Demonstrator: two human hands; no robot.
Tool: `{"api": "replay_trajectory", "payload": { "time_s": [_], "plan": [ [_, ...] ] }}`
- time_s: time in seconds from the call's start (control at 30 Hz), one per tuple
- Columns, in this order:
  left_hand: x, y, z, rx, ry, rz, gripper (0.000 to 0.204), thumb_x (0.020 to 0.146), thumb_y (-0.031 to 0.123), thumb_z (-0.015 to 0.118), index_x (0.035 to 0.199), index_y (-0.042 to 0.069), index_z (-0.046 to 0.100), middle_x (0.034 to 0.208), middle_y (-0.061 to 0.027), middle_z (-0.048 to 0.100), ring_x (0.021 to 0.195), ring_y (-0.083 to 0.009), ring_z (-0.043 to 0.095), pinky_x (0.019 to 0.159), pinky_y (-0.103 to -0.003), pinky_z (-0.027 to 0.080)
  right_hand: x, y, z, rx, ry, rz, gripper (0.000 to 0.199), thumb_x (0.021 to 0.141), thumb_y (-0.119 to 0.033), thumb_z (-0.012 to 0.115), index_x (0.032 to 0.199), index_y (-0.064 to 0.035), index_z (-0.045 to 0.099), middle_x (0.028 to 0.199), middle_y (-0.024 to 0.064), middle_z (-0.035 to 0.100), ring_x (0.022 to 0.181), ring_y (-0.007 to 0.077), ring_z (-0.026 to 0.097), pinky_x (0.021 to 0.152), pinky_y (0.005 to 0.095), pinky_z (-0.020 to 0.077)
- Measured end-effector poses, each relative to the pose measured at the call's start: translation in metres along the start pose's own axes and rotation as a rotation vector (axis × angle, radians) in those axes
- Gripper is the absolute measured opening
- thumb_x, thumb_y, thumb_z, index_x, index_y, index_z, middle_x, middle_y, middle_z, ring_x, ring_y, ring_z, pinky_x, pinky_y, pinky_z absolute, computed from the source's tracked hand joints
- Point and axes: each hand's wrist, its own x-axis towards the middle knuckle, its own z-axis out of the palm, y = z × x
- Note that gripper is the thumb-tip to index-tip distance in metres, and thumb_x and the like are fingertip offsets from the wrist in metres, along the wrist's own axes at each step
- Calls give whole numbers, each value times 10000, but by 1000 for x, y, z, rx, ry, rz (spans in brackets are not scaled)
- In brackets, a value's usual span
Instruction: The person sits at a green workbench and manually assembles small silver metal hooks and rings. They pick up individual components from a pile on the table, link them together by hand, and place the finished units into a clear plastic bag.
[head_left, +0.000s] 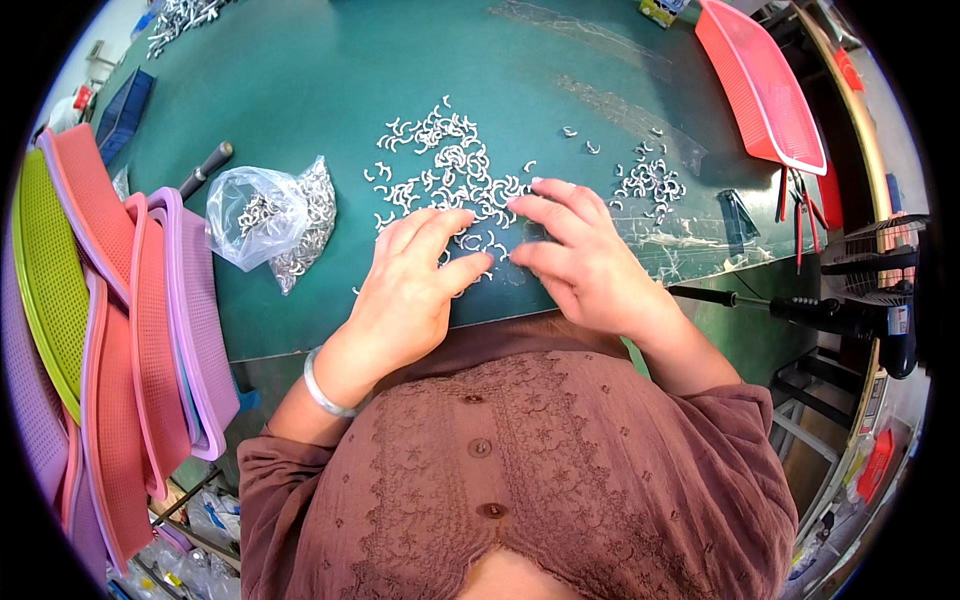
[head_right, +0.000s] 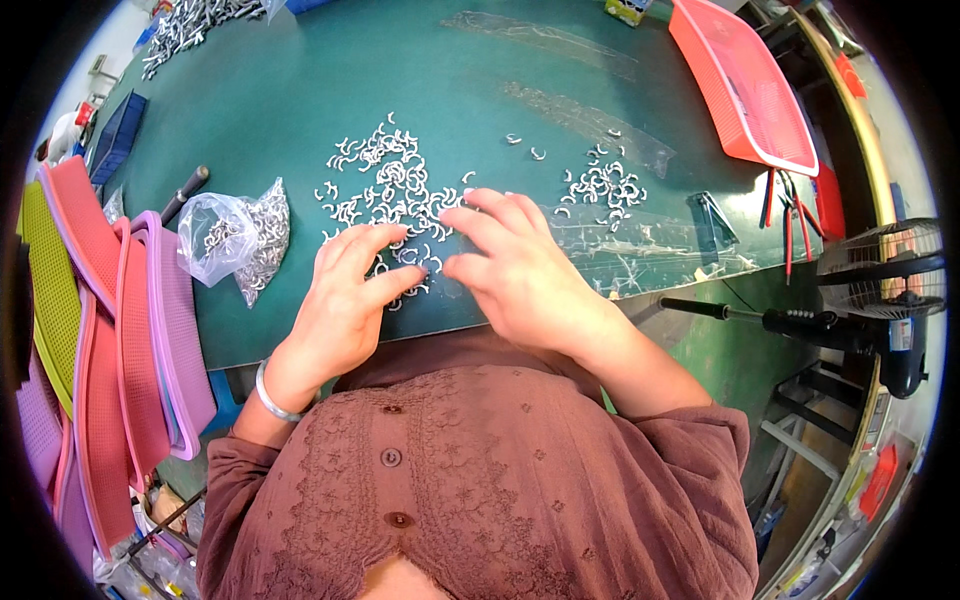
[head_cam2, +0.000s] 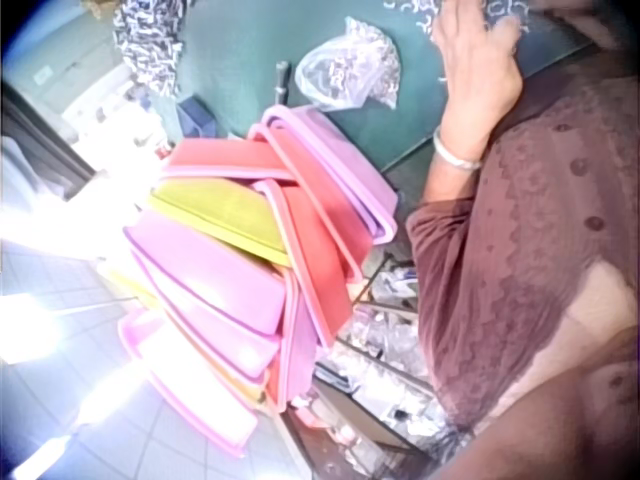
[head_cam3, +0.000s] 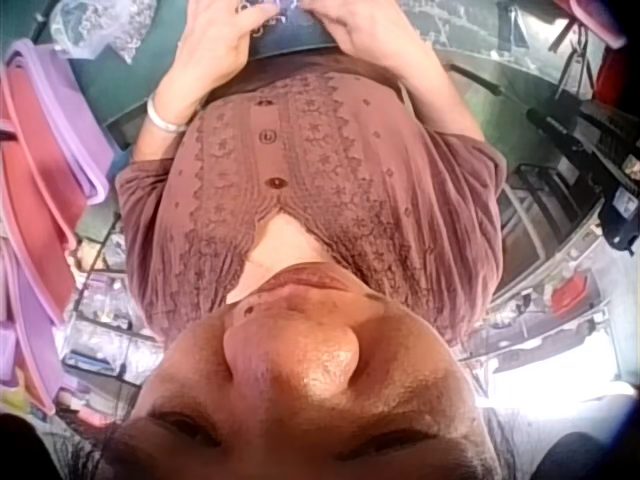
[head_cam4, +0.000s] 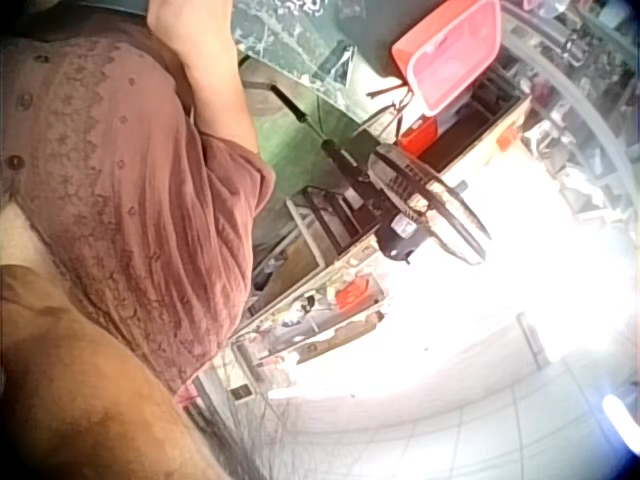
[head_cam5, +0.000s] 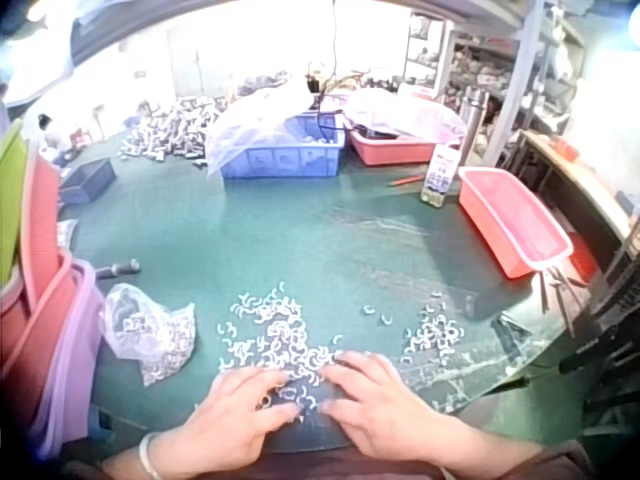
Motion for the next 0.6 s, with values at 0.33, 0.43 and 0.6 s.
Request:
{"api": "replay_trajectory", "payload": {
  "time_s": [0.33, 0.43, 0.6],
  "plan": [
    [5, -2, 3, 114, 9, -25, 401, 760, -8, 577, 1124, 115, 695, 1266, -176, 536, 1204, -359, 482, 990, -477, 375, 6, 5, 1, -134, 16, 48, 393, 711, 40, 589, 1072, -76, 692, 1335, 184, 521, 1287, 422, 406, 1053, 527, 345],
    [9, -3, 3, 196, 18, -99, 421, 772, -26, 560, 1137, 133, 697, 1288, -168, 534, 1222, -371, 470, 1023, -490, 354, 11, 4, 6, -175, 12, 79, 397, 707, 36, 591, 1075, -75, 691, 1340, 183, 515, 1294, 419, 399, 1058, 524, 343],
    [10, -6, -1, 251, 4, -132, 434, 779, -20, 553, 1167, 126, 681, 1307, -166, 525, 1237, -377, 457, 1042, -504, 331, 15, 6, 4, -151, -11, 48, 399, 694, 35, 599, 1066, -75, 689, 1350, 177, 503, 1309, 406, 388, 1063, 523, 337]
  ]
}}
